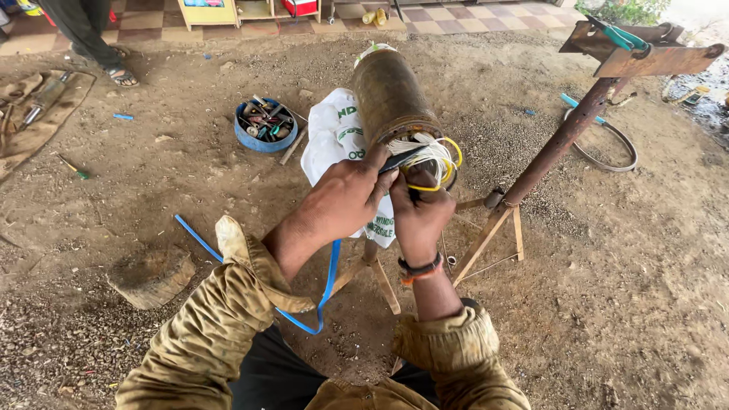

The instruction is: The person sits on the ground and uses electrical tape to wrap and insulate the ends of several colored wires. They then insert the taped wire ends into a metal pipe containing a bundle of other wires.

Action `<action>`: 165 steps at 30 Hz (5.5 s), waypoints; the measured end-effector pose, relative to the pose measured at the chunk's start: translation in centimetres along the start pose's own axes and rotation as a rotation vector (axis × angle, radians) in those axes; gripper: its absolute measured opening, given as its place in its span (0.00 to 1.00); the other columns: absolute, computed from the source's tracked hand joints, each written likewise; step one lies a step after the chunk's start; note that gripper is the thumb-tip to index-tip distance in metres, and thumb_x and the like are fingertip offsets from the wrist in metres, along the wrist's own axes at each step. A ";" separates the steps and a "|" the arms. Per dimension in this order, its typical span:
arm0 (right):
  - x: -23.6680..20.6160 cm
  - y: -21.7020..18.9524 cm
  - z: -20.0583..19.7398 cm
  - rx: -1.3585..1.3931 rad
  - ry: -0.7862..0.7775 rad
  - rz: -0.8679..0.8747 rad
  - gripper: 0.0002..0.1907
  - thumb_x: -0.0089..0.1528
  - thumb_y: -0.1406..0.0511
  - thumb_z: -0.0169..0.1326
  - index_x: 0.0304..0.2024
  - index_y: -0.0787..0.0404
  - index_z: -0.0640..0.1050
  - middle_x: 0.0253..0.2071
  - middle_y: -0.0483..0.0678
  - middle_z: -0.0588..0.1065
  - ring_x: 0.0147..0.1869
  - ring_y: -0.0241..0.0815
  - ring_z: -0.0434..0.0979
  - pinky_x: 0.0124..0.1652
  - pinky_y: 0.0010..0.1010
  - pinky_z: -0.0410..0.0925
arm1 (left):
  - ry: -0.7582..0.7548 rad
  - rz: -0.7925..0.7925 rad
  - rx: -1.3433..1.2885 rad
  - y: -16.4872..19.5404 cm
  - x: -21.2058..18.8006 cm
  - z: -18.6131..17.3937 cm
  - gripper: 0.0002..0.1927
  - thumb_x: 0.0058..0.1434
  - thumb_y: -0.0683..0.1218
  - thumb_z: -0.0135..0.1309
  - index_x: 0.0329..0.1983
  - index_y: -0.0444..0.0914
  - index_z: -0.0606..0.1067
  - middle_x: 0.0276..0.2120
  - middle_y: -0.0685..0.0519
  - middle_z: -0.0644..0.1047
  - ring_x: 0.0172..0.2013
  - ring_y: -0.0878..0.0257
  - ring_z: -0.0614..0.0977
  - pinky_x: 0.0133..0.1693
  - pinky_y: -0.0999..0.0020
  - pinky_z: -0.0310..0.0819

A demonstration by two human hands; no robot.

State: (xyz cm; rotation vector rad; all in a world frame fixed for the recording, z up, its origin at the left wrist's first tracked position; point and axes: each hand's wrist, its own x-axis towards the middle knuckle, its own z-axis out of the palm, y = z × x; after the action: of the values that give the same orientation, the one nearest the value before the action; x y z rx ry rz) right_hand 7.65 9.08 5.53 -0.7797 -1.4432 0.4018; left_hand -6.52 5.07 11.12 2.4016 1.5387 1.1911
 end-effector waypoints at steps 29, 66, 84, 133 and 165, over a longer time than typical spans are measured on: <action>-0.7 1.4 -2.2 -0.159 -0.085 -0.204 0.10 0.61 0.72 0.66 0.44 0.62 0.81 0.40 0.46 0.78 0.33 0.34 0.75 0.33 0.25 0.68 | -0.038 -0.033 -0.098 0.4 -0.3 -0.3 0.19 0.71 0.46 0.51 0.59 0.33 0.64 0.31 0.35 0.79 0.35 0.38 0.83 0.33 0.45 0.76; -0.4 0.5 -3.8 -0.189 -0.088 -0.224 0.11 0.63 0.72 0.64 0.48 0.63 0.80 0.45 0.48 0.80 0.45 0.37 0.83 0.43 0.27 0.74 | 0.039 0.172 0.028 -0.3 1.8 -0.9 0.25 0.67 0.44 0.53 0.65 0.38 0.63 0.38 0.39 0.81 0.34 0.42 0.84 0.33 0.50 0.78; -0.2 1.8 -3.5 -0.177 -0.094 -0.199 0.10 0.63 0.71 0.65 0.47 0.63 0.81 0.46 0.48 0.79 0.46 0.37 0.81 0.44 0.28 0.74 | -0.060 0.137 -0.054 -0.8 2.1 -0.5 0.20 0.70 0.47 0.51 0.61 0.36 0.64 0.30 0.41 0.80 0.33 0.42 0.84 0.32 0.48 0.76; 2.3 2.5 -5.7 0.992 -0.357 0.366 0.10 0.73 0.66 0.50 0.50 0.66 0.78 0.41 0.51 0.81 0.39 0.35 0.77 0.34 0.25 0.70 | -0.384 1.011 1.003 5.5 12.8 -5.3 0.17 0.59 0.41 0.54 0.52 0.37 0.73 0.35 0.53 0.71 0.23 0.65 0.79 0.17 0.77 0.74; 0.6 0.6 -3.2 -0.261 -0.232 -0.215 0.09 0.61 0.64 0.59 0.30 0.64 0.79 0.25 0.54 0.76 0.27 0.49 0.77 0.28 0.37 0.68 | -0.231 0.231 0.183 4.2 10.9 2.2 0.06 0.48 0.37 0.58 0.29 0.39 0.75 0.30 0.47 0.81 0.36 0.49 0.84 0.36 0.52 0.76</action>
State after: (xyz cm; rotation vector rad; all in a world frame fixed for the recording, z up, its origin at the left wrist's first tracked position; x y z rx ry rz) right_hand 10.89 9.12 5.73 -0.7934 -1.8025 0.1416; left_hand 0.30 12.32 17.59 2.7819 1.3852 0.7934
